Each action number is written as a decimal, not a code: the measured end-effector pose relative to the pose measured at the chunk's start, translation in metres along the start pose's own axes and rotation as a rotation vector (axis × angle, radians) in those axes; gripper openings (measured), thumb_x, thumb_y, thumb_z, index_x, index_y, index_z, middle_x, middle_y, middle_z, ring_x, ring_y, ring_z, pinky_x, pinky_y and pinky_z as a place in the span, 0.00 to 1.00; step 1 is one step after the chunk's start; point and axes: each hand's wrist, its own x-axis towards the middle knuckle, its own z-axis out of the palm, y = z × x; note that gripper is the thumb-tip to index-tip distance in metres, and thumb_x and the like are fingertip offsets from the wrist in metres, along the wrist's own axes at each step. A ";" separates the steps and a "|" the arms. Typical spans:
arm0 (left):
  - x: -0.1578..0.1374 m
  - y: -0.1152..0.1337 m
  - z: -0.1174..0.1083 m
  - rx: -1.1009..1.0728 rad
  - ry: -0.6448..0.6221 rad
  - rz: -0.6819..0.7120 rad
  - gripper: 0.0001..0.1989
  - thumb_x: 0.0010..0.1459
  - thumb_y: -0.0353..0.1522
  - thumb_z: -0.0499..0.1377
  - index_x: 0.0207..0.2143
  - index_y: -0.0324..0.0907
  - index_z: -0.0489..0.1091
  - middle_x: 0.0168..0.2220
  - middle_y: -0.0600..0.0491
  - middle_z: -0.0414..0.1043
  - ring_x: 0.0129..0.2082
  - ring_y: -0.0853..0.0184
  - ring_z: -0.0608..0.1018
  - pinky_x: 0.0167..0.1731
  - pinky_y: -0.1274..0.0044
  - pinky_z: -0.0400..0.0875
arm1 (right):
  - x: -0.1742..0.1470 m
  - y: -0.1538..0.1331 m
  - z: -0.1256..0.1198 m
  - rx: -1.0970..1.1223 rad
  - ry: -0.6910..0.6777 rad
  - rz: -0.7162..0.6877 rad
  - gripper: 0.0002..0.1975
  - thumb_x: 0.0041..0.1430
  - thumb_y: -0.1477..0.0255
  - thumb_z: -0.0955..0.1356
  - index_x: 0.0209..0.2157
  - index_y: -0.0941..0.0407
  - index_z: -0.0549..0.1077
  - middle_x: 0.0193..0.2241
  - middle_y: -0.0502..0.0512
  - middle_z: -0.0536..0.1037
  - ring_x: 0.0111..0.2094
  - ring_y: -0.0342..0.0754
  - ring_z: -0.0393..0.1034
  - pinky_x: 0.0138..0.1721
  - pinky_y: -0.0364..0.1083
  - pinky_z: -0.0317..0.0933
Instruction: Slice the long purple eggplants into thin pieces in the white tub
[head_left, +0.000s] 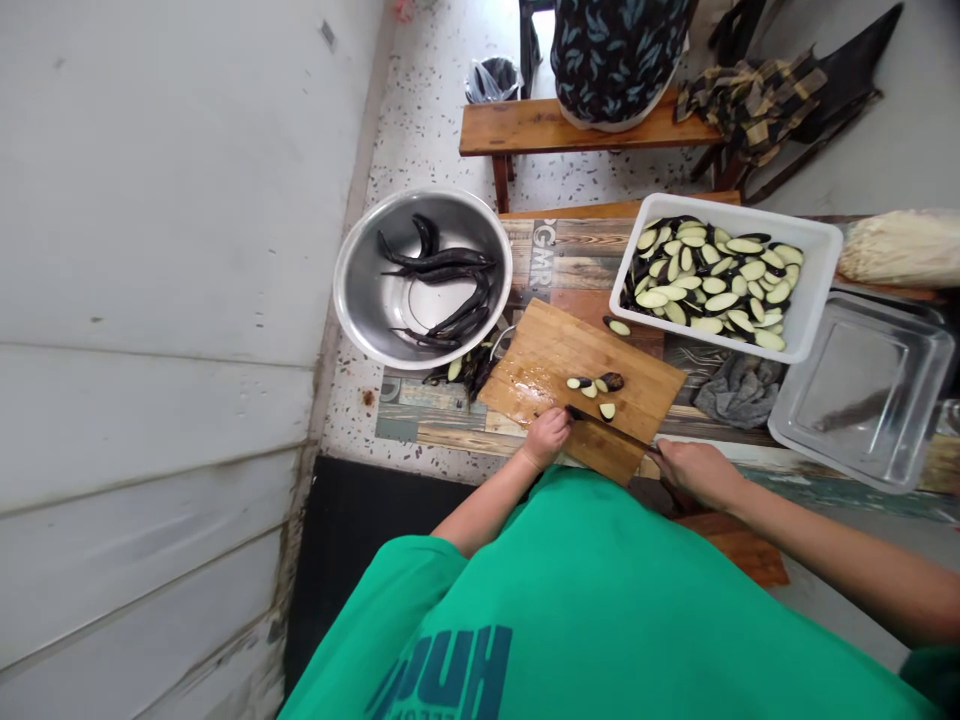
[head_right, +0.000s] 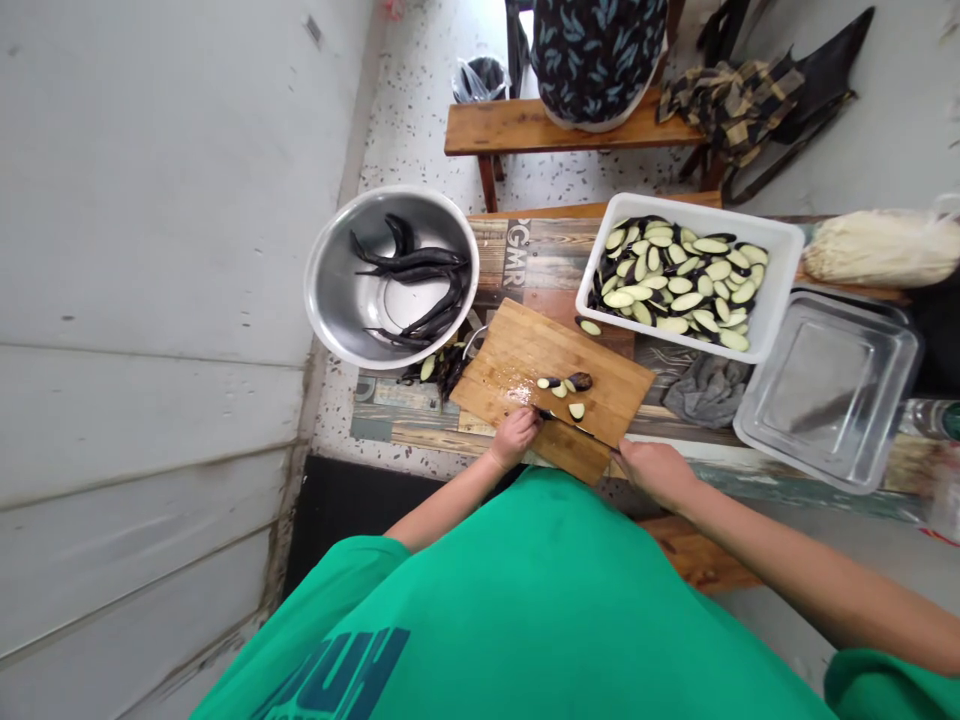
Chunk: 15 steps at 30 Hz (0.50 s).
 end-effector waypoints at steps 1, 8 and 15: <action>0.000 -0.001 0.000 0.006 0.002 0.010 0.20 0.70 0.33 0.41 0.34 0.41 0.71 0.38 0.46 0.74 0.42 0.65 0.76 0.45 0.67 0.76 | 0.005 -0.003 -0.001 0.006 -0.003 -0.004 0.20 0.68 0.63 0.54 0.41 0.60 0.71 0.33 0.63 0.80 0.34 0.55 0.76 0.27 0.45 0.54; 0.004 0.005 -0.006 0.197 0.130 0.135 0.16 0.68 0.29 0.46 0.33 0.38 0.71 0.39 0.45 0.75 0.40 0.66 0.76 0.40 0.69 0.76 | 0.055 -0.043 -0.004 0.054 0.112 0.033 0.22 0.68 0.60 0.53 0.41 0.60 0.71 0.35 0.65 0.80 0.35 0.53 0.76 0.27 0.44 0.55; 0.005 0.015 -0.017 0.226 0.116 -0.011 0.13 0.67 0.31 0.49 0.36 0.40 0.73 0.40 0.45 0.74 0.43 0.63 0.74 0.42 0.68 0.73 | 0.028 -0.036 -0.008 0.093 0.147 0.141 0.21 0.68 0.61 0.53 0.41 0.59 0.69 0.34 0.62 0.80 0.32 0.51 0.75 0.26 0.43 0.53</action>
